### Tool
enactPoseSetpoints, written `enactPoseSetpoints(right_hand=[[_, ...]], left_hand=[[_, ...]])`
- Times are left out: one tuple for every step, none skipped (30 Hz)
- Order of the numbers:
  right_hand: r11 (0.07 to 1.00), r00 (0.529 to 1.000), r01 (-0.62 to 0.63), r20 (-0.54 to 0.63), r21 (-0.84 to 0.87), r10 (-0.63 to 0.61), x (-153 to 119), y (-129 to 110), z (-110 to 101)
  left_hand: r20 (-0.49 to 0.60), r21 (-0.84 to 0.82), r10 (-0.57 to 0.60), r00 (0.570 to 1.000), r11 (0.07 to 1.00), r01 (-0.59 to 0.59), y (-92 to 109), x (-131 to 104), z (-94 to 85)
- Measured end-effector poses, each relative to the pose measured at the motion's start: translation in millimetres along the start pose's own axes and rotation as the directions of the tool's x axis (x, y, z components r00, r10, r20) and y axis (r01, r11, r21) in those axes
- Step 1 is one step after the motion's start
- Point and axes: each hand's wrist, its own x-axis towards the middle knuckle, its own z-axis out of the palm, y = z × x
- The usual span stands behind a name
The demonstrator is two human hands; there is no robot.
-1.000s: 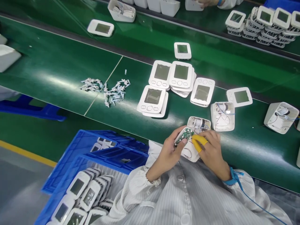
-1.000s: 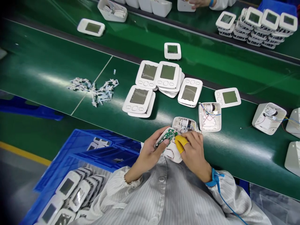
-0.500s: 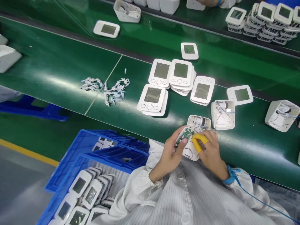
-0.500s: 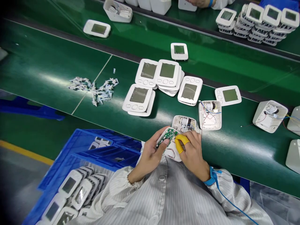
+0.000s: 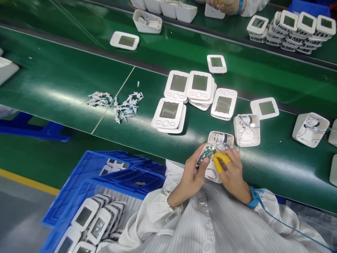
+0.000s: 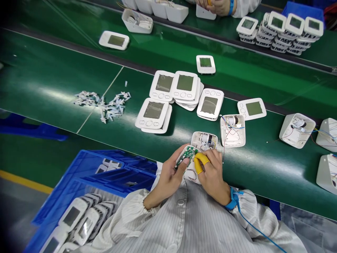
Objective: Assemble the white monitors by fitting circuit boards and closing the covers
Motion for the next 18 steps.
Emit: enactPoseSetpoints(right_hand=[[1.0, 1.0, -0.007, -0.003, -0.001, 0.007, 0.1, -0.4, -0.7], [1.0, 1.0, -0.015, -0.005, -0.001, 0.015, 0.5, -0.8, -1.5], [1.0, 1.0, -0.022, -0.006, 0.001, 0.022, 1.3, -1.1, -2.5], [1.0, 1.0, -0.029, -0.006, 0.004, 0.029, 2.6, -1.2, -3.5], [0.999, 0.999, -0.036, -0.007, 0.011, 0.036, 4.3, -1.1, -4.3], [0.999, 0.999, -0.041, -0.008, 0.021, 0.042, 6.3, -0.8, -4.9], [0.998, 0.999, -0.046, -0.012, 0.035, 0.046, 8.3, -0.3, -5.4], [0.998, 0.999, -0.048, -0.019, 0.05, 0.049, 10.3, 0.3, -5.7], [0.997, 0.998, -0.046, -0.029, 0.064, 0.048, 11.8, 1.1, -6.2], [0.996, 0.998, -0.043, -0.041, 0.078, 0.046, 12.8, 2.3, -7.3], [0.995, 0.997, -0.04, -0.056, 0.096, 0.045, 13.1, 3.8, -9.3], [0.992, 0.996, -0.041, -0.072, 0.118, 0.05, 13.1, 5.7, -12.8], [0.989, 0.994, -0.048, -0.092, 0.143, 0.062, 12.9, 8.0, -17.9], [0.983, 0.99, -0.062, -0.113, 0.172, 0.082, 13.1, 10.7, -25.0], [0.975, 0.987, -0.08, -0.123, 0.208, 0.108, 14.3, 13.5, -33.9], [0.964, 0.986, -0.096, -0.111, 0.248, 0.127, 17.0, 16.3, -44.3], [0.952, 0.989, -0.105, -0.069, 0.286, 0.13, 21.5, 18.7, -55.4], [0.942, 0.994, -0.106, 0.005, 0.32, 0.11, 27.9, 20.7, -66.5]], left_hand=[[0.003, 0.007, 0.006, 1.0, 1.0, -0.006, -0.1, 0.1, 0.1], [0.008, 0.016, 0.01, 1.0, 1.0, -0.011, -0.1, 0.7, -0.1], [0.015, 0.027, 0.015, 1.0, 1.0, -0.015, 0.1, 1.9, -0.9], [0.024, 0.041, 0.02, 1.0, 0.999, -0.021, 0.8, 3.8, -2.4], [0.041, 0.061, 0.023, 0.999, 0.998, -0.026, 2.1, 6.5, -4.6], [0.066, 0.089, 0.029, 0.997, 0.995, -0.035, 4.1, 10.0, -7.6], [0.097, 0.126, 0.042, 0.994, 0.991, -0.054, 7.2, 14.3, -11.3], [0.138, 0.171, 0.059, 0.989, 0.982, -0.083, 11.4, 19.1, -15.6], [0.184, 0.223, 0.077, 0.98, 0.968, -0.118, 16.8, 24.3, -20.2], [0.229, 0.281, 0.091, 0.969, 0.947, -0.156, 23.2, 29.7, -24.9], [0.271, 0.345, 0.104, 0.957, 0.918, -0.197, 30.6, 35.0, -29.5], [0.307, 0.413, 0.118, 0.944, 0.877, -0.244, 38.7, 40.1, -33.5], [0.338, 0.482, 0.14, 0.931, 0.824, -0.299, 47.3, 45.0, -36.6], [0.372, 0.544, 0.177, 0.911, 0.754, -0.369, 56.2, 49.6, -38.6], [0.422, 0.588, 0.227, 0.878, 0.668, -0.455, 65.3, 54.0, -39.0], [0.491, 0.606, 0.277, 0.826, 0.573, -0.552, 74.3, 58.2, -37.9], [0.573, 0.595, 0.314, 0.757, 0.476, -0.647, 83.2, 62.5, -35.1], [0.656, 0.557, 0.331, 0.678, 0.394, -0.731, 91.6, 66.7, -30.6]])
